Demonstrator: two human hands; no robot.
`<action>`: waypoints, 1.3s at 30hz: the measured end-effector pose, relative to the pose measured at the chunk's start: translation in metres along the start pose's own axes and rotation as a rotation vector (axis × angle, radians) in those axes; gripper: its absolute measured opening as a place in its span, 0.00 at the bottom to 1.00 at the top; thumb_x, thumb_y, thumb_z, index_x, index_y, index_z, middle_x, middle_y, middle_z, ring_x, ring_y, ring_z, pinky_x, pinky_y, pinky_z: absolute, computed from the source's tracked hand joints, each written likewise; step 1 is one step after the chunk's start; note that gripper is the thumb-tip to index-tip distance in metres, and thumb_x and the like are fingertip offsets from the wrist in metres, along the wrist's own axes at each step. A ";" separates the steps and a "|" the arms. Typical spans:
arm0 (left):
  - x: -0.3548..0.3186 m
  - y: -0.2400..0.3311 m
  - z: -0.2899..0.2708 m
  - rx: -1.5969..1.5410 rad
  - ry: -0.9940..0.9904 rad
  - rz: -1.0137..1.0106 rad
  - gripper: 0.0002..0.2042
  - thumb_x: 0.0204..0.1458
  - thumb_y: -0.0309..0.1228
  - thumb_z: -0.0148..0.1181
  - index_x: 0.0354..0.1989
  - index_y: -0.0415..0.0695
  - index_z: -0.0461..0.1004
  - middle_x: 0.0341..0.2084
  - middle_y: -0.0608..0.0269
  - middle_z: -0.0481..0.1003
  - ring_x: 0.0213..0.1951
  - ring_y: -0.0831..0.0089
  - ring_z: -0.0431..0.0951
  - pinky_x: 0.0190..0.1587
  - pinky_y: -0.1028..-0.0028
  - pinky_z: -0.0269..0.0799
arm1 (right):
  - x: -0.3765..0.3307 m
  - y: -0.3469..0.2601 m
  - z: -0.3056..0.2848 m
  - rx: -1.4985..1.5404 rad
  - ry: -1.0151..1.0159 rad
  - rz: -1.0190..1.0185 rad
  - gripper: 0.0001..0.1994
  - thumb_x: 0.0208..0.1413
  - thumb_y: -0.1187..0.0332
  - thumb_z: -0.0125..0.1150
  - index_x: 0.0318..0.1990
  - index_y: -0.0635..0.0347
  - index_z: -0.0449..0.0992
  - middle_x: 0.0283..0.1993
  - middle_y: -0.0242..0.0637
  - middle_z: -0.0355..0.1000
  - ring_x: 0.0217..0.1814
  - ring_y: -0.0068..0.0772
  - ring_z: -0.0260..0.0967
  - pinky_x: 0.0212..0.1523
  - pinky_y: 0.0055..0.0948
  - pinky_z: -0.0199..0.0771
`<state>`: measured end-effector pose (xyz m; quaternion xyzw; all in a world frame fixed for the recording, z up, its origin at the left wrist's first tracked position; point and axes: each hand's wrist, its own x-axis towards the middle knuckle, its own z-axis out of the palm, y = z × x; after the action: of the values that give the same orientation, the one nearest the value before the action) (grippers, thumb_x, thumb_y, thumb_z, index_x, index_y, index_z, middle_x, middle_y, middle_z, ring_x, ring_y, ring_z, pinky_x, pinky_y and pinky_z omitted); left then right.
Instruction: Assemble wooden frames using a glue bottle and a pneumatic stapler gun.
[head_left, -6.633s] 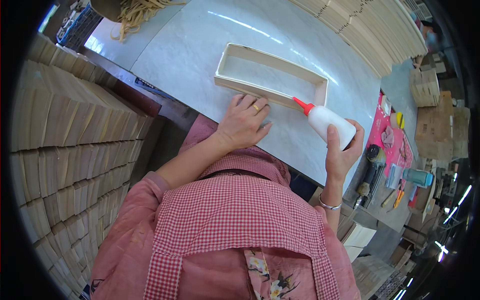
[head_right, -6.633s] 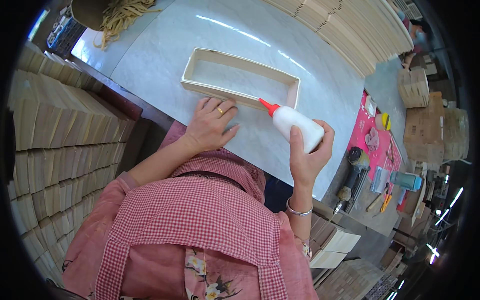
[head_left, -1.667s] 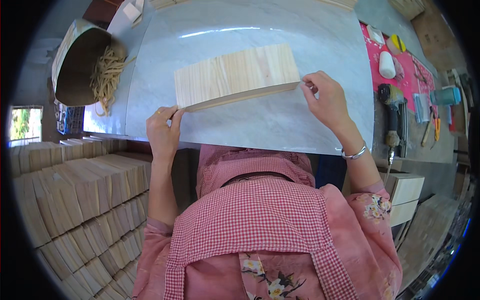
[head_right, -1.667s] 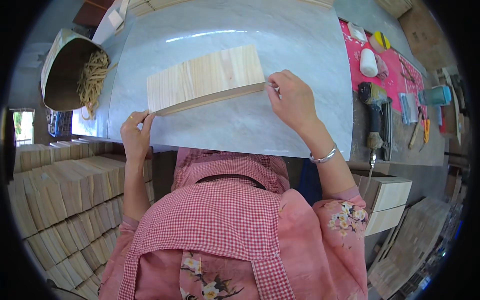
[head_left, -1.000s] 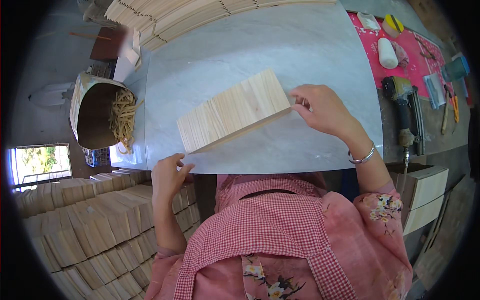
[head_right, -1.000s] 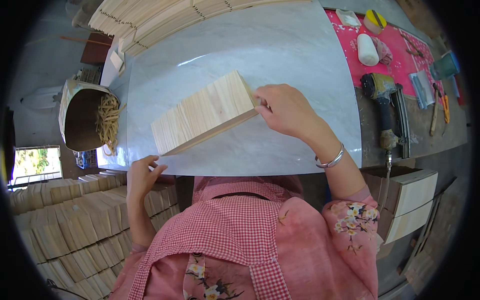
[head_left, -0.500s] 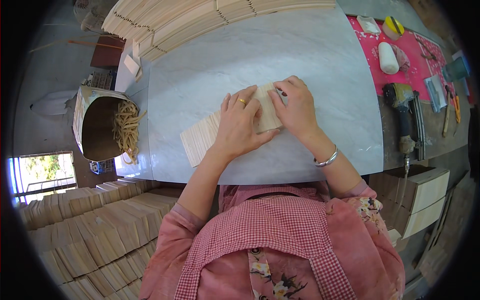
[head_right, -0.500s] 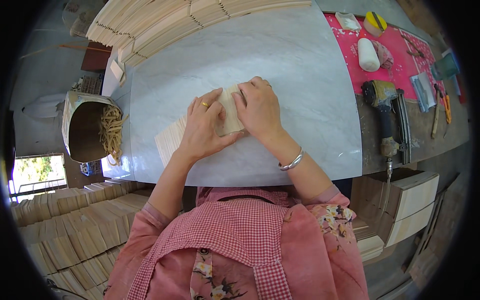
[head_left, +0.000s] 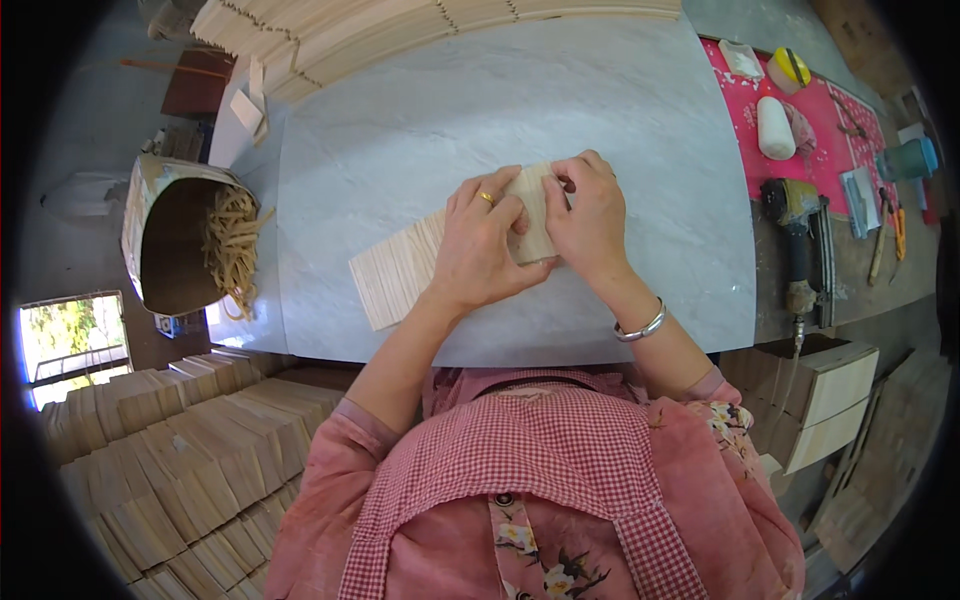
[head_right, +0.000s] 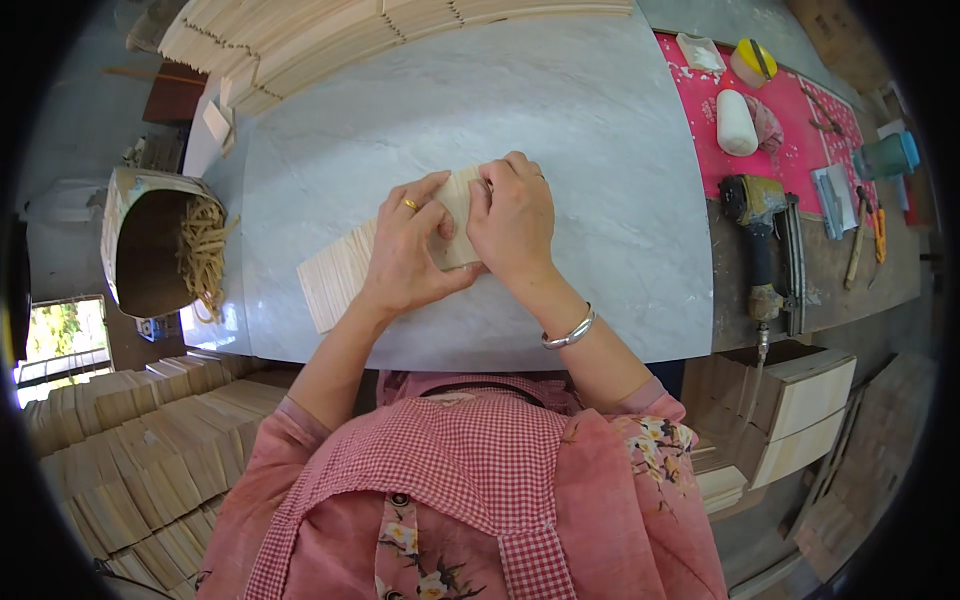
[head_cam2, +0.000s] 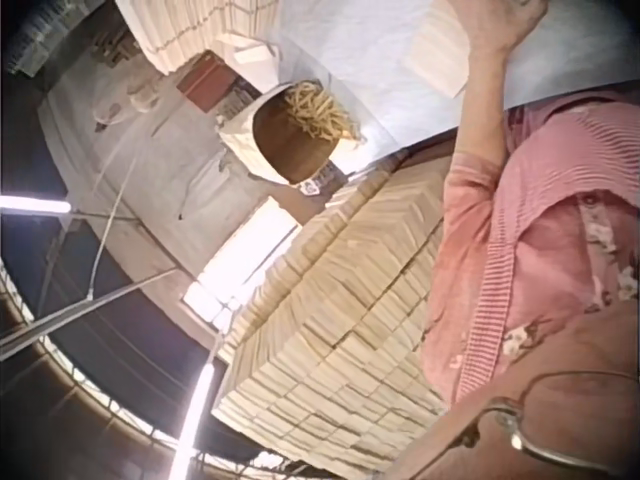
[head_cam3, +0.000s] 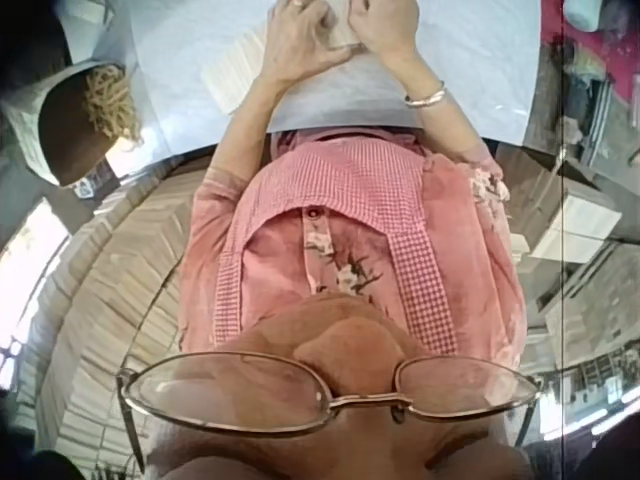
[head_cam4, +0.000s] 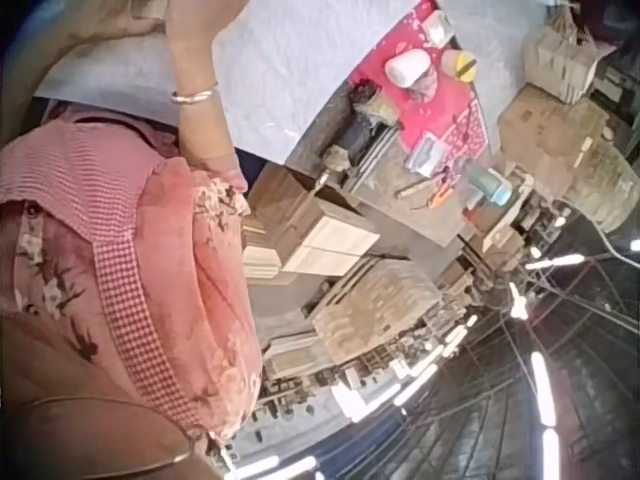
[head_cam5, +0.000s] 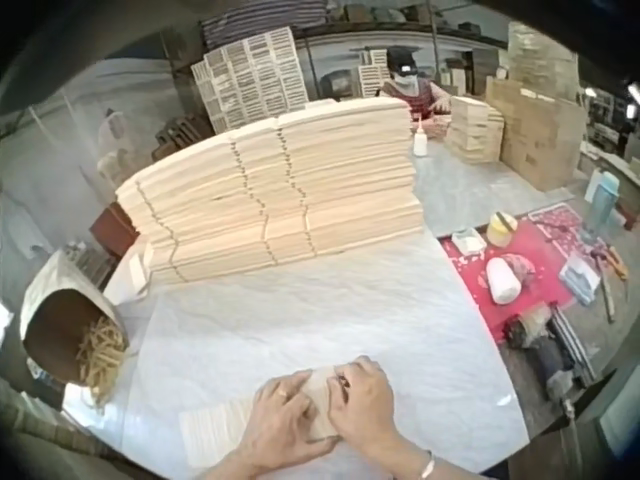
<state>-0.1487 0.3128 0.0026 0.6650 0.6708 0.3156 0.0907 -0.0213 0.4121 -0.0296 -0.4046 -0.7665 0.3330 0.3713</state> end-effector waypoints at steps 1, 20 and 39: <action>0.000 0.000 0.000 0.000 -0.007 -0.002 0.21 0.31 0.38 0.77 0.27 0.44 0.70 0.60 0.47 0.69 0.57 0.49 0.68 0.61 0.57 0.63 | -0.001 0.001 -0.005 0.000 -0.022 -0.015 0.07 0.54 0.78 0.63 0.40 0.62 0.79 0.37 0.34 0.71 0.34 0.32 0.70 0.38 0.29 0.73; -0.004 -0.002 0.001 0.152 0.082 -0.001 0.20 0.36 0.46 0.73 0.27 0.44 0.74 0.58 0.51 0.71 0.55 0.55 0.69 0.61 0.59 0.61 | -0.045 0.144 -0.282 -0.948 -0.030 0.321 0.28 0.52 0.64 0.68 0.57 0.72 0.71 0.48 0.56 0.75 0.45 0.51 0.74 0.51 0.42 0.75; -0.005 -0.005 0.010 0.104 0.108 -0.057 0.24 0.36 0.46 0.72 0.35 0.39 0.80 0.55 0.51 0.73 0.53 0.57 0.70 0.59 0.62 0.63 | -0.037 -0.088 -0.198 -0.362 -0.225 0.362 0.12 0.52 0.70 0.72 0.40 0.67 0.78 0.22 0.32 0.72 0.12 0.21 0.60 0.13 0.22 0.62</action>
<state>-0.1467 0.3117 -0.0096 0.6315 0.7088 0.3132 0.0286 0.1268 0.3819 0.1303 -0.5552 -0.7650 0.2947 0.1401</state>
